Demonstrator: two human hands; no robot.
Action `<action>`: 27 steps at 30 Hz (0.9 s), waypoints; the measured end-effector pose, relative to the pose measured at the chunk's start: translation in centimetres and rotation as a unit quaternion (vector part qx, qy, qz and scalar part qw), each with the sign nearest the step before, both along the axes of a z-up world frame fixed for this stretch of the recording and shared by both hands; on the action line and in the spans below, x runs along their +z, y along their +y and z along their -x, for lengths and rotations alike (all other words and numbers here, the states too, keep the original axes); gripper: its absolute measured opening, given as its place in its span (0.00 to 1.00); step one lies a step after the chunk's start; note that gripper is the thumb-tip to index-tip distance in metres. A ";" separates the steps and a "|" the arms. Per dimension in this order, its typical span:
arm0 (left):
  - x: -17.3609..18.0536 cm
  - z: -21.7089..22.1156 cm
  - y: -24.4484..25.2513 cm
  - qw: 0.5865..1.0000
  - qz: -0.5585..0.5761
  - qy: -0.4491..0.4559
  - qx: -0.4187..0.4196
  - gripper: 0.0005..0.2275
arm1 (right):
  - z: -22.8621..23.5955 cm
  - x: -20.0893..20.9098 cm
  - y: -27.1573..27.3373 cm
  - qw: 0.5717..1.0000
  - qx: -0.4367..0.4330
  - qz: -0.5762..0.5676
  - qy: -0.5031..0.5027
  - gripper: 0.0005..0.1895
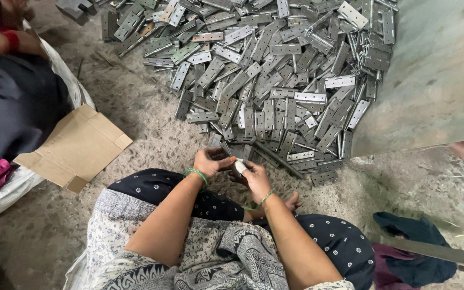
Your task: The person sits on the floor and assembles metal hinges by inserting pins into the barrel using a hammer. They pick up hinge plates, align them, and strike the pins to secure them, then place the finished hinges into a pile.
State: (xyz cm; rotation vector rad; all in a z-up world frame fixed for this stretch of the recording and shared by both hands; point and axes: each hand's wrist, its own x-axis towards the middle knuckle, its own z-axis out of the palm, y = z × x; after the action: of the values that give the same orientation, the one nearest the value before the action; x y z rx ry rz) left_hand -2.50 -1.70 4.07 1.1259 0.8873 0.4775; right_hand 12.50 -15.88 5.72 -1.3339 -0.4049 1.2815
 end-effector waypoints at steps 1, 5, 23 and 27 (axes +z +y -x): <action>0.2 0.1 0.0 1.000 0.001 0.005 -0.004 0.27 | 0.1 -0.1 -0.1 1.000 0.000 -0.003 0.008 0.16; 0.7 0.4 0.1 0.999 0.038 -0.020 0.006 0.30 | 0.5 -0.7 0.1 0.999 0.012 -0.004 -0.047 0.15; -0.1 -0.1 1.7 0.894 -0.262 0.348 -0.110 0.28 | -9.4 -2.3 0.2 0.686 0.048 0.280 -0.670 0.31; 0.5 -0.9 1.3 0.847 -0.352 0.340 -0.208 0.22 | -10.1 -4.0 -0.3 0.621 0.142 0.420 -0.647 0.38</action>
State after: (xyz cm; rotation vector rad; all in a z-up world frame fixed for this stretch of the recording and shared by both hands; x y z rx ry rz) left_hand -1.59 -0.38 4.58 2.1989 1.0542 0.0006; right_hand 22.56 -16.22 1.75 -3.0567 -1.1053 0.4178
